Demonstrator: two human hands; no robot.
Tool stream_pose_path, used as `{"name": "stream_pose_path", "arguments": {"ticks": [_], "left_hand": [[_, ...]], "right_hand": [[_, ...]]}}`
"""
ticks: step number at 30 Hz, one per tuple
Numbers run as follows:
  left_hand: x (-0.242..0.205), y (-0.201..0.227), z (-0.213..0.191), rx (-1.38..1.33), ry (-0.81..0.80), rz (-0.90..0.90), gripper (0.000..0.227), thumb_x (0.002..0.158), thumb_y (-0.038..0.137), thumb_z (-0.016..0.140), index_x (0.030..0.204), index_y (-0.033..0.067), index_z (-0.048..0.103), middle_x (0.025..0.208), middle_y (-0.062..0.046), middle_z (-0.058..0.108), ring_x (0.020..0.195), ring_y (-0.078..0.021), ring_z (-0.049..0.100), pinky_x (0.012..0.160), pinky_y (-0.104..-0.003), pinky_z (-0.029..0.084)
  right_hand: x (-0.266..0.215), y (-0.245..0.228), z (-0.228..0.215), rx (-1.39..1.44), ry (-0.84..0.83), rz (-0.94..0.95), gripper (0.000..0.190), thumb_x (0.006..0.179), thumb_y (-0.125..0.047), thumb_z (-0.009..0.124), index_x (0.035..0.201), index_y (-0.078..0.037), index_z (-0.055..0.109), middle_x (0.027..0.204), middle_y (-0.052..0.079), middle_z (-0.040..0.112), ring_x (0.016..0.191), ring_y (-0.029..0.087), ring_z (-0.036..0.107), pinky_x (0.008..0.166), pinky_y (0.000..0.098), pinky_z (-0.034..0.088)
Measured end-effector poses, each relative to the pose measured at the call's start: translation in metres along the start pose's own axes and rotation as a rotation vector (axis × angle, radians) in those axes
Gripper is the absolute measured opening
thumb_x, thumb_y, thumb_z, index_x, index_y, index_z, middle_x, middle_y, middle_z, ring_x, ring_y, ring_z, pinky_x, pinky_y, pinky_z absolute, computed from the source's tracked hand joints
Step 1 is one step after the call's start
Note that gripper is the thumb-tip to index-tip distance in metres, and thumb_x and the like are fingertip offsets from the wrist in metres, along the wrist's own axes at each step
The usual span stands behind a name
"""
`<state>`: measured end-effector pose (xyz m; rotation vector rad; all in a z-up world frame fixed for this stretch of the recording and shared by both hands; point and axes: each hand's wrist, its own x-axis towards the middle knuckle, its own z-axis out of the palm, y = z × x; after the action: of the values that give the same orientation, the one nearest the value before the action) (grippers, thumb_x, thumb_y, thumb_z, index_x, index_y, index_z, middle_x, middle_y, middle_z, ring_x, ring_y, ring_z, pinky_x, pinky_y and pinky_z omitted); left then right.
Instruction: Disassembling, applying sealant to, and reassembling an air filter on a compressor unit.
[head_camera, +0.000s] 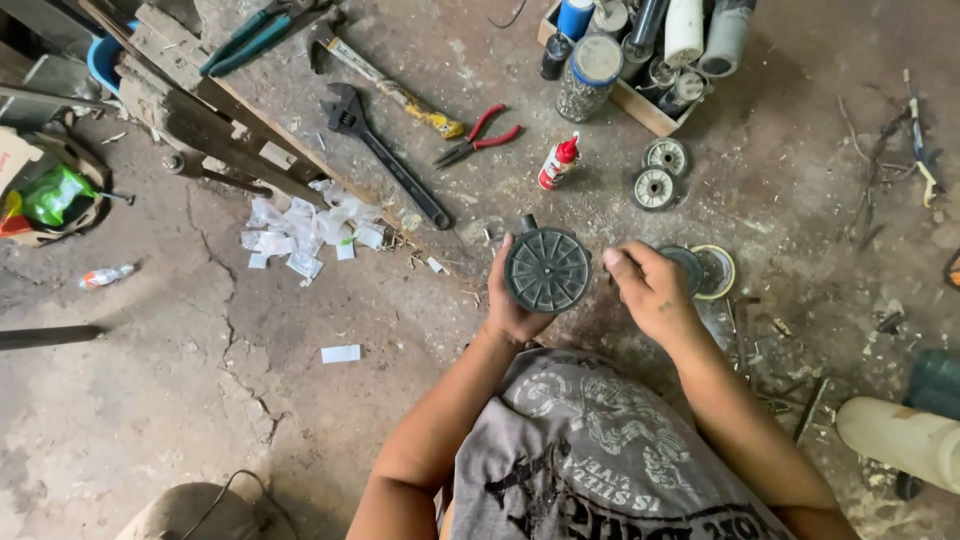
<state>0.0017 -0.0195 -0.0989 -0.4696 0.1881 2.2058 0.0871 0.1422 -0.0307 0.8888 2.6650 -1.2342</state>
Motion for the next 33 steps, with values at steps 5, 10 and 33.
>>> {"name": "stream_pose_path", "arguments": {"ticks": [5,10,33], "left_hand": [[-0.004,0.000,0.002,-0.047,-0.022,-0.017,0.065,0.092,0.063,0.066,0.126,0.0083,0.070,0.129,-0.023,0.067,0.121,-0.0439,0.063,0.108,-0.061,0.046],[-0.002,-0.004,-0.004,-0.017,-0.016,-0.025,0.064,0.091,0.064,0.068,0.123,0.0090,0.071,0.129,-0.020,0.067,0.123,-0.0406,0.062,0.111,-0.056,0.045],[-0.015,-0.002,-0.005,0.134,-0.004,0.065,0.074,0.096,0.063,0.063,0.134,-0.0003,0.065,0.124,-0.034,0.065,0.121,-0.0447,0.062,0.109,-0.057,0.044]], "right_hand": [[-0.014,-0.027,0.029,0.024,0.027,-0.201,0.043,0.071,-0.026,0.095,0.101,-0.004,0.073,0.085,0.023,0.071,0.086,0.040,0.071,0.074,0.0516,0.056],[-0.033,-0.039,0.058,0.132,0.154,-0.134,0.023,0.077,-0.018,0.088,0.091,-0.002,0.079,0.073,0.022,0.071,0.083,0.040,0.074,0.070,0.0473,0.055],[-0.020,-0.068,0.016,0.248,0.183,-0.737,0.010,0.093,-0.008,0.080,0.101,-0.003,0.081,0.094,0.012,0.076,0.091,0.027,0.066,0.084,0.0404,0.055]]}}
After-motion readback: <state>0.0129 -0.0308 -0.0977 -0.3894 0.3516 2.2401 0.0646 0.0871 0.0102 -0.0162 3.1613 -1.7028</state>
